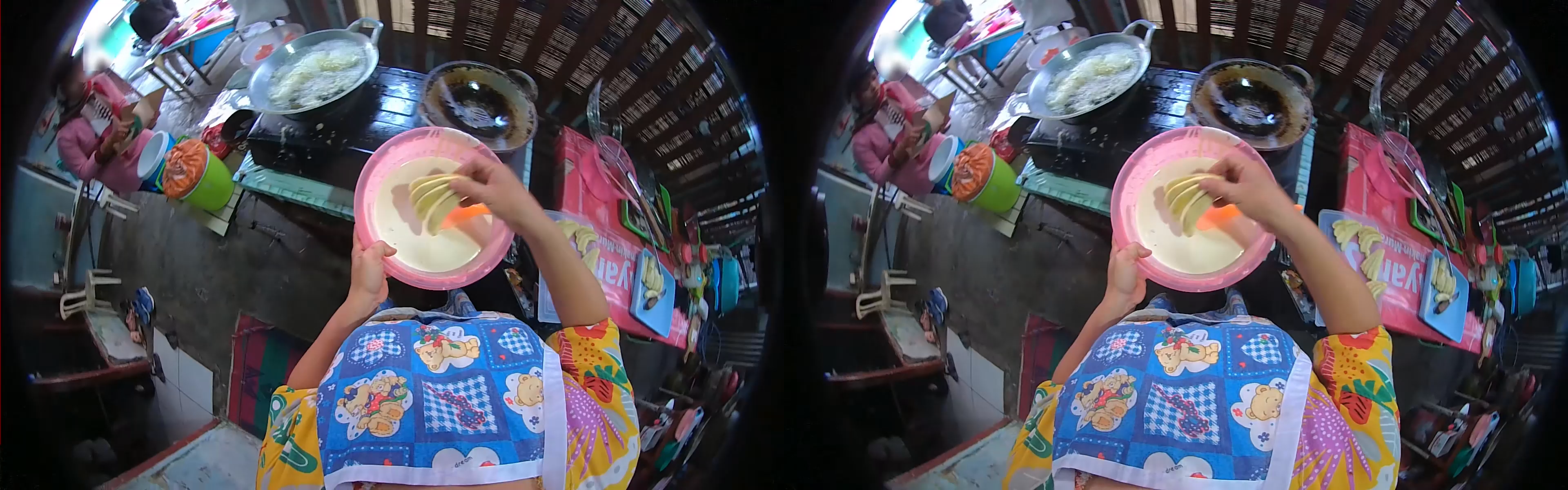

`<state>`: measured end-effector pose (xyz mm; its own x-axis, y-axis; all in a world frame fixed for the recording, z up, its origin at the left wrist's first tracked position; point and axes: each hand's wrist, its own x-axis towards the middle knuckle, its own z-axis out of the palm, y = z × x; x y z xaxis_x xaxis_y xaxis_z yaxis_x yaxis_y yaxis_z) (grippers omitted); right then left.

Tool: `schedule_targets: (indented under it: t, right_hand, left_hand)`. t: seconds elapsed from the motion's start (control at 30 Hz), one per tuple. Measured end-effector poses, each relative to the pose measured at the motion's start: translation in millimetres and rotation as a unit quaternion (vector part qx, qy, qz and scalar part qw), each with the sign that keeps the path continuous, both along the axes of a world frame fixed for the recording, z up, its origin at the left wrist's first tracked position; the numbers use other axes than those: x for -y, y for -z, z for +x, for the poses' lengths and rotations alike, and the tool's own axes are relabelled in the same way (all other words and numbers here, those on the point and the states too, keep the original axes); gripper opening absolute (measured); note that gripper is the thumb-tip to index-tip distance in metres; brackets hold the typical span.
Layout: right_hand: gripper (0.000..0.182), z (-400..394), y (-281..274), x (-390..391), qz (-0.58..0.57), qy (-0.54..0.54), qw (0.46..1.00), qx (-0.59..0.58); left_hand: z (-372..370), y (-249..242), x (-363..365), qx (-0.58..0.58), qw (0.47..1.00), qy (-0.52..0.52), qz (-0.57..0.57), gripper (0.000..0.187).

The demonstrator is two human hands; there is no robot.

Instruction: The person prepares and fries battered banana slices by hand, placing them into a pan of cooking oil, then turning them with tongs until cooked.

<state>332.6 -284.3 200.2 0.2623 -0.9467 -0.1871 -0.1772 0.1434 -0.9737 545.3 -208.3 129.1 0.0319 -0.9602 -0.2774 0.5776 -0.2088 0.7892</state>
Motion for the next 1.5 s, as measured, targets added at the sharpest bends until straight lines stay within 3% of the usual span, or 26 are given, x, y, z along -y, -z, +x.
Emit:
schedule_targets:
  t: [0.03,0.07,0.1,0.13,0.17,0.2,0.23,0.3,0.33,0.37,0.47,0.57,0.7,0.77,0.8,0.87,0.9,1.0,1.17,1.27,1.4,1.5]
  right_hand:
    - [0.021,13.7,14.1,2.4,-0.002,-0.014,1.000,0.002]
    - [0.022,22.2,26.7,2.3,-0.129,-0.008,0.986,-0.101]
    - [0.022,27.1,20.7,-1.0,-0.132,-0.017,0.986,-0.100]
    - [0.024,28.3,7.2,-6.1,-0.260,-0.045,0.926,-0.269]
    - [0.026,29.9,-8.0,-13.0,-0.377,-0.070,0.821,-0.422]
    - [0.033,33.6,-25.7,-22.6,-0.389,-0.130,0.767,-0.493]
    - [0.033,36.6,-23.4,-24.3,-0.394,-0.136,0.765,-0.490]
    - [0.032,42.1,-11.3,-25.3,-0.421,-0.151,0.629,-0.636]
    - [0.032,45.9,-8.1,-22.9,-0.451,-0.142,0.620,-0.626]
    - [0.032,48.7,-11.6,-19.9,-0.456,-0.147,0.618,-0.623]
    - [0.034,66.1,-49.3,-15.3,-0.359,-0.190,0.735,-0.542]
    - [0.018,84.5,-82.2,-14.2,-0.345,-0.214,0.713,-0.572]
    - [0.017,106.0,-71.3,4.8,-0.255,-0.302,0.680,-0.617]
    - [0.017,123.2,-64.4,13.7,-0.257,-0.318,0.734,-0.542]
    - [0.017,133.2,-67.0,17.3,-0.259,-0.320,0.733,-0.542]
    - [0.018,153.2,-76.7,21.3,-0.251,-0.248,0.799,-0.487]
    - [0.018,159.0,-81.1,21.1,-0.252,-0.251,0.798,-0.487]
    - [0.016,172.5,-88.7,15.8,-0.295,-0.280,0.722,-0.560]
    - [0.016,205.0,-72.4,12.2,-0.333,-0.260,0.734,-0.531]
    - [0.014,214.6,-71.2,28.0,-0.384,-0.170,0.744,-0.519]
    - [0.016,219.2,-40.2,50.9,-0.370,-0.199,0.726,-0.544]
    - [0.017,229.4,-33.7,49.8,-0.322,-0.219,0.742,-0.546]
  left_hand:
    - [5.0,-1.8,-1.3,0.003,1.000,-0.005,0.003,0.058]
    - [10.9,-3.1,-2.5,-0.003,1.000,-0.007,0.005,0.058]
    - [17.0,-3.9,-2.9,-0.004,1.000,-0.016,0.004,0.058]
    - [23.1,-4.5,-3.4,-0.008,1.000,-0.022,0.003,0.058]
    - [29.3,-5.0,-4.0,-0.012,1.000,-0.027,0.002,0.058]
    - [35.7,-5.4,-3.9,-0.013,0.999,-0.036,0.001,0.058]
    - [42.6,-5.7,-3.4,-0.007,0.999,-0.039,-0.001,0.059]
    - [56.0,-8.0,-5.7,0.001,0.999,-0.047,-0.001,0.059]
    - [61.2,-11.4,-6.0,0.003,0.998,-0.055,0.004,0.059]
    - [67.1,-13.4,-5.7,0.004,0.998,-0.062,0.009,0.059]
    - [87.4,-10.8,-3.8,0.010,0.997,-0.073,0.011,0.058]
    - [104.5,-11.9,-2.9,0.019,0.996,-0.083,0.005,0.058]
    - [125.4,-7.4,-2.7,0.000,0.995,-0.095,-0.009,0.058]
    - [135.9,-5.2,-2.8,-0.007,0.995,-0.097,-0.007,0.058]
    - [141.1,-5.5,-3.2,-0.008,0.995,-0.099,-0.007,0.058]
    - [152.5,-7.2,-4.5,-0.012,0.995,-0.101,0.005,0.058]
    - [158.1,-6.5,-4.5,-0.013,0.994,-0.104,0.005,0.058]
    - [174.2,-5.7,-4.7,-0.009,0.994,-0.111,-0.005,0.059]
    - [195.7,-6.2,-5.4,-0.005,0.994,-0.112,-0.004,0.062]
    - [208.6,-5.7,-6.6,-0.002,0.994,-0.111,-0.007,0.062]
    - [222.2,0.2,-6.0,-0.008,0.995,-0.094,-0.006,0.063]
    - [228.5,4.2,-6.7,-0.005,0.996,-0.093,0.000,0.063]
